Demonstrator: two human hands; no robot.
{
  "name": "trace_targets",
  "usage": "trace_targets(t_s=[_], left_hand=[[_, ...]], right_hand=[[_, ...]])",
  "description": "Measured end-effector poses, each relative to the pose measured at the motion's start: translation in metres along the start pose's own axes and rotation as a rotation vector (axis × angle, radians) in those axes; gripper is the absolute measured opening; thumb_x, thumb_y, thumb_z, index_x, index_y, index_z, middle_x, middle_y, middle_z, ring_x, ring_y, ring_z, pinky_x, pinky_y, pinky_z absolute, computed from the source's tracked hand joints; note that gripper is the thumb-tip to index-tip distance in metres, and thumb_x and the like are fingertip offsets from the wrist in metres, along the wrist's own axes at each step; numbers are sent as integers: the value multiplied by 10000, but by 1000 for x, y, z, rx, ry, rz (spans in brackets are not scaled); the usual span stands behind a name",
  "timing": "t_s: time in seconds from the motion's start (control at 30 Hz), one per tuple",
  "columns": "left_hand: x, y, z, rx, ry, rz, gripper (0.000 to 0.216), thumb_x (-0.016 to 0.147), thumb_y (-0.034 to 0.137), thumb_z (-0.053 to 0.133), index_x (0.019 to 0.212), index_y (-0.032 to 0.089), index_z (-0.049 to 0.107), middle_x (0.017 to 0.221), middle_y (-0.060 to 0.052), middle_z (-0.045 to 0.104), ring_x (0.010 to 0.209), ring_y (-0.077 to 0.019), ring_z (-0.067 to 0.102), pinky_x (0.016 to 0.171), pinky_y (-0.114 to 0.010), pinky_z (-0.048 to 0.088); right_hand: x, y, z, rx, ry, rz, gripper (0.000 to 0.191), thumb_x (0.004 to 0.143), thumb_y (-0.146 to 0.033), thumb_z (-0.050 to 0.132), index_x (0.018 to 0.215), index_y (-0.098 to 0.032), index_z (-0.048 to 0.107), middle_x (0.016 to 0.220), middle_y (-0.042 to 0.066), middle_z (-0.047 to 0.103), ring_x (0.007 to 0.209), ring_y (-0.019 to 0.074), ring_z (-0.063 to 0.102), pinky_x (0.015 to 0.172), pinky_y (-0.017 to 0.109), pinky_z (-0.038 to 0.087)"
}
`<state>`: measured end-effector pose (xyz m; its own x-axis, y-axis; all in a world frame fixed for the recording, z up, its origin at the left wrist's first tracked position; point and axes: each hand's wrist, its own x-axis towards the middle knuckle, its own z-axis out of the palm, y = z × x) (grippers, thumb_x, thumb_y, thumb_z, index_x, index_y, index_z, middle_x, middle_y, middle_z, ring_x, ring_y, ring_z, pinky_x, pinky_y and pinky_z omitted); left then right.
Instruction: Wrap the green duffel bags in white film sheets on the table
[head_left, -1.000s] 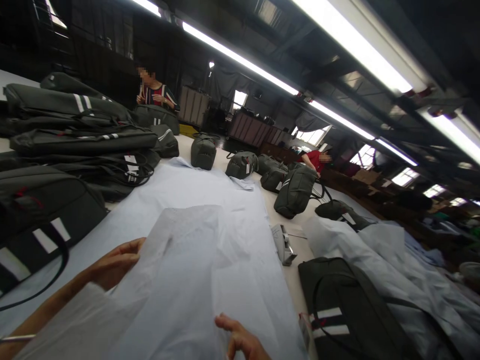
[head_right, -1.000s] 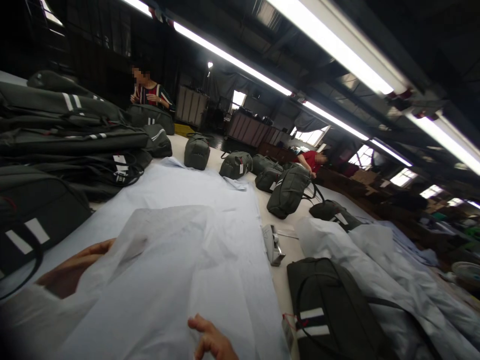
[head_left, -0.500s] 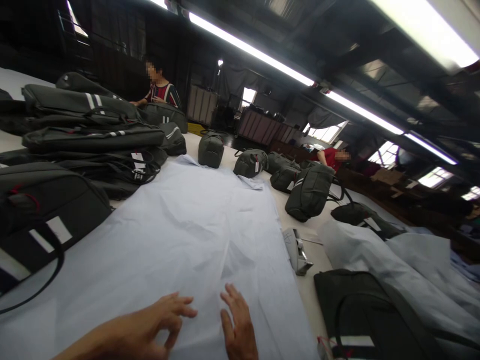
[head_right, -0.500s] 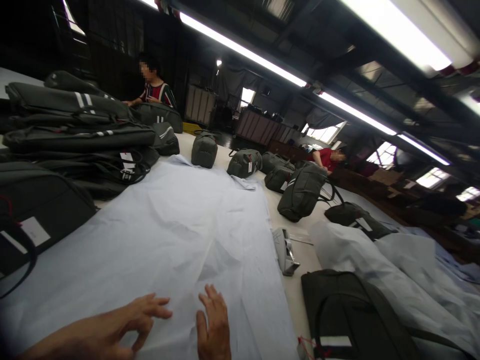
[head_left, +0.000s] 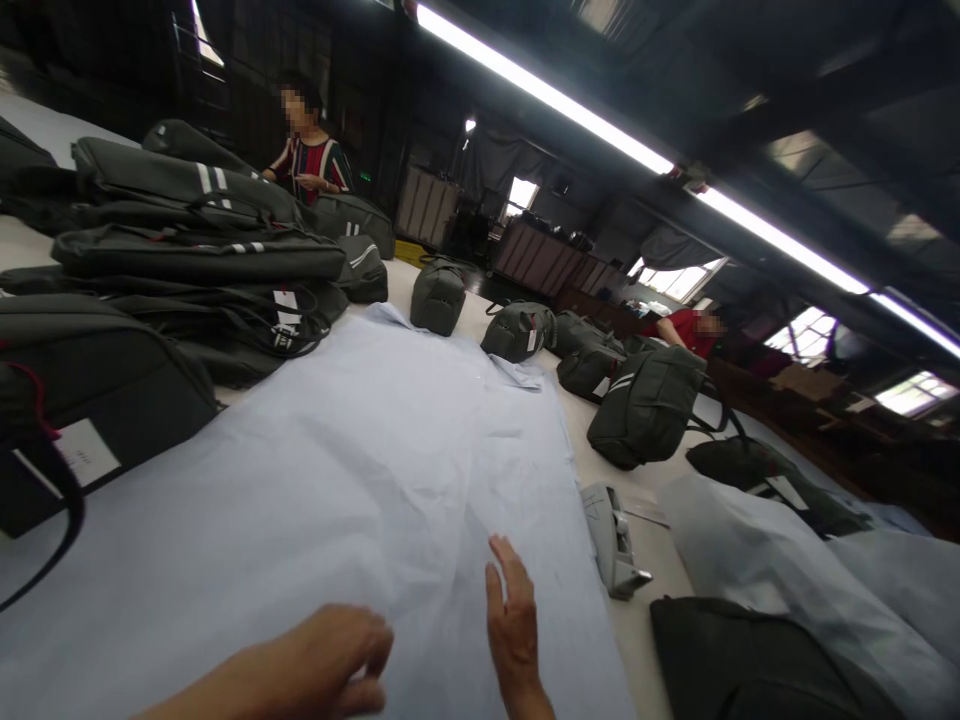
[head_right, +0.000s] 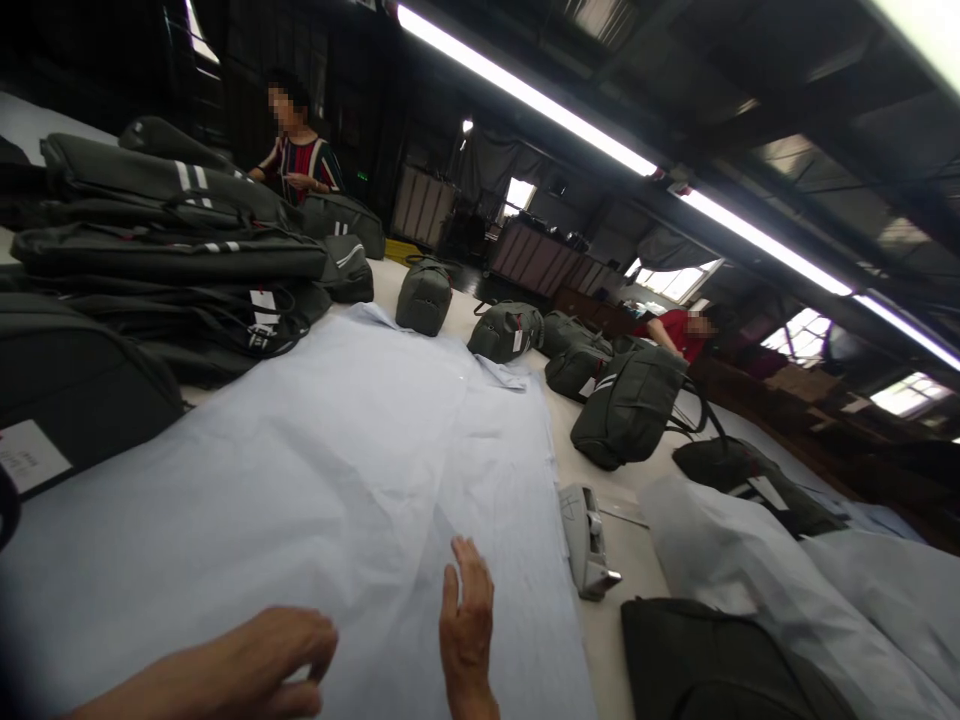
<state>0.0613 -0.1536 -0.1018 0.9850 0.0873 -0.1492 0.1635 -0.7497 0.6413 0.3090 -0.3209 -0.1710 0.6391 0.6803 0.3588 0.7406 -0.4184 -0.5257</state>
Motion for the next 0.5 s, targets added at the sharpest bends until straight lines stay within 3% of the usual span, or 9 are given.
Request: trace_targets(t_s=[0.1,0.17,0.2,0.27,0.37,0.43,0.5], left_hand=[[46,14,-10,127,165,50,455,881,404,646,1305,257,567,1463,-111,498,1332,-310,471,1122,-503,356],[72,15,-1,225,131,92,790,792,493,744,1460,230,417,1576,-153,303,1443,-368,287,1164,-616,237],[82,12,9,279,96,108,889,757,519,770,1490,212,371,1580,-171,274,1449,-388,259,1151,-648,240],[91,-1,36,412,67,145,836,780,450,771,1484,217,384,1539,-174,351,1406,-395,348,1098,-643,348],[79,-30,75,654,200,239,593,887,280,671,1439,266,456,1416,-119,539,1242,-333,572,1029,-516,473],[61,-44,90,781,353,292,523,949,347,594,1446,271,452,1409,-89,554,1210,-283,601,1089,-457,419],[41,-51,96,842,462,306,513,981,469,507,1454,283,444,1450,-60,519,1259,-253,557,1182,-443,275]], right_hand=[[81,-23,1,-46,-54,-109,516,1011,-418,304,1437,-171,458,1514,101,428,1465,259,264,1187,571,207],[132,-38,14,-98,-133,-151,547,1014,-430,283,1496,-184,361,1581,78,304,1500,248,135,1202,571,121],[155,-44,24,-126,-178,-155,556,1016,-437,278,1515,-196,322,1602,63,249,1506,242,90,1206,563,95],[190,-49,50,-184,-277,-133,570,1018,-456,270,1538,-223,257,1627,33,158,1510,231,26,1212,539,52],[214,-40,95,-234,-409,-84,595,1013,-500,280,1547,-244,225,1637,20,103,1509,242,-17,1209,523,5],[215,-28,122,-235,-467,-58,607,1000,-523,318,1536,-245,266,1635,38,123,1508,270,-12,1200,537,-13],[210,-15,140,-230,-496,-35,630,980,-557,359,1529,-254,292,1636,53,121,1506,295,-21,1188,555,-38]])
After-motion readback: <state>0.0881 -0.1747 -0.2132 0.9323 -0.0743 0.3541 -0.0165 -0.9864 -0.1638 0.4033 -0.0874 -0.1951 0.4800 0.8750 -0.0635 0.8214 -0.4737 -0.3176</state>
